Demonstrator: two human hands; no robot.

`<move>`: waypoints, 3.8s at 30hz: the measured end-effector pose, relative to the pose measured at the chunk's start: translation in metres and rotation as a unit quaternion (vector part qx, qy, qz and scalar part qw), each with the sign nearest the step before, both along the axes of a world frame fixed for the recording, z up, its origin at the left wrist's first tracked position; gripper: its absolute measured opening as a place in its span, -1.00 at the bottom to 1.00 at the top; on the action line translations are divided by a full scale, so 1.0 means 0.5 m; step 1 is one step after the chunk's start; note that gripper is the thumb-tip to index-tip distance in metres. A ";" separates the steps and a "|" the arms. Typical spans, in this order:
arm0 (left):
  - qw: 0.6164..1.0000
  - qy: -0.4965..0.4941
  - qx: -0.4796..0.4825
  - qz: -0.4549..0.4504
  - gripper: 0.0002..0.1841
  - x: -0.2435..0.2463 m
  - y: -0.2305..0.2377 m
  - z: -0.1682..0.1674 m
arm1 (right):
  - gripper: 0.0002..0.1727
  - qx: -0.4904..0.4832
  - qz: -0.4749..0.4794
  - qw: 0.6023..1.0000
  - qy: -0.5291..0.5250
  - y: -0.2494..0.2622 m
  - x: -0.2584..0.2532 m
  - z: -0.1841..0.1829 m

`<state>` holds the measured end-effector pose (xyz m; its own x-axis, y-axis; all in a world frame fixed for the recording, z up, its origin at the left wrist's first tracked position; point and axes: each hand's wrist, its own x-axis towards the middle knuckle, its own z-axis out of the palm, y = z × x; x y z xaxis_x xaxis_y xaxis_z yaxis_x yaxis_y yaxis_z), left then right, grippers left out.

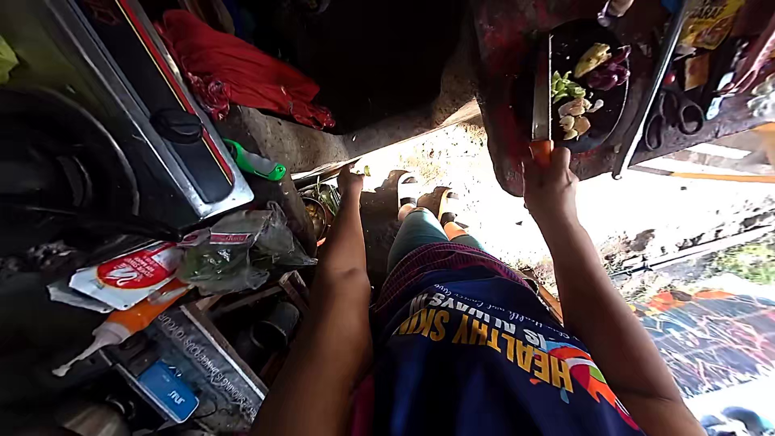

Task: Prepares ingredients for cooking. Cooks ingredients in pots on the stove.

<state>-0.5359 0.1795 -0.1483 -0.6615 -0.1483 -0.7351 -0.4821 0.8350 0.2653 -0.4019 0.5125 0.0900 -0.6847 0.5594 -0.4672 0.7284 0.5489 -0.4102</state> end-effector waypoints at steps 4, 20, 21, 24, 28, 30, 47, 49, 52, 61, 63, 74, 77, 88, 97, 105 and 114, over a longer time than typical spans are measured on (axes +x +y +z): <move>1.000 0.000 -0.004 0.023 -0.58 -0.004 -0.020 -0.004 | -0.50 0.015 -0.029 0.999 0.013 -0.001 0.013 0.012; 0.835 0.306 0.308 -0.338 -0.56 -0.067 0.634 0.363 | -0.57 -0.033 -0.239 0.961 0.135 0.037 0.192 0.001; 0.830 0.308 0.272 -0.376 -0.54 -0.060 0.652 0.363 | -0.57 -0.034 -0.240 0.961 0.135 0.035 0.204 -0.001; 0.821 0.342 0.195 -0.413 -0.53 -0.040 0.677 0.349 | -0.57 -0.041 -0.247 0.959 0.131 0.032 0.231 -0.008; 0.837 0.345 0.141 -0.400 -0.53 -0.028 0.694 0.351 | -0.58 -0.052 -0.248 0.960 0.120 0.030 0.242 -0.016; 0.845 0.347 0.134 -0.385 -0.57 -0.025 0.699 0.354 | -0.57 -0.057 -0.239 0.963 0.109 0.031 0.239 -0.016; 0.880 0.357 0.078 -0.302 -0.27 -0.022 0.728 0.356 | -0.57 -0.064 -0.212 0.970 0.098 0.034 0.198 -0.025; 0.879 0.363 0.095 -0.295 -0.36 -0.027 0.722 0.355 | -0.56 -0.063 -0.214 0.970 0.101 0.035 0.198 -0.027; 0.876 0.375 0.119 -0.279 -0.47 -0.035 0.707 0.353 | -0.57 -0.061 -0.219 0.968 0.106 0.036 0.201 -0.031; 0.861 0.381 0.270 -0.199 -0.70 -0.060 0.666 0.316 | -0.57 -0.051 -0.179 0.977 0.109 0.037 0.182 -0.030; 0.862 0.372 0.309 -0.150 -0.74 -0.064 0.658 0.310 | -0.58 -0.070 -0.156 0.979 0.115 0.037 0.159 -0.025; 0.817 0.123 0.521 0.217 -0.76 -0.096 0.631 0.333 | -0.54 -0.095 -0.121 0.977 0.144 0.072 -0.033 -0.023; 0.714 -0.032 0.626 0.312 -0.81 -0.113 0.597 0.355 | -0.55 -0.130 -0.139 0.975 0.119 0.059 -0.036 -0.051; 0.512 -0.248 0.765 0.300 -0.76 -0.134 0.424 0.327 | -0.56 -0.249 -0.147 0.948 0.134 0.070 -0.060 -0.057; 0.663 -0.153 0.681 0.269 -0.65 -0.034 0.279 0.357 | -0.31 0.110 -0.044 0.993 -0.026 0.026 -0.126 -0.009; 0.693 -0.028 0.611 0.382 -0.92 0.262 0.097 0.334 | -0.23 0.161 0.076 0.984 0.014 0.021 -0.114 -0.011; 0.526 0.063 0.555 0.641 -0.88 0.615 -0.026 0.307 | -0.32 0.114 0.234 0.946 0.191 -0.061 -0.096 0.019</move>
<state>-0.2282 0.1668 0.0052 -0.5946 -0.0577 -0.8019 -0.3798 -0.8590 0.3434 -0.4500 0.4822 0.0993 -0.9770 0.2097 -0.0394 0.2062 0.8807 -0.4264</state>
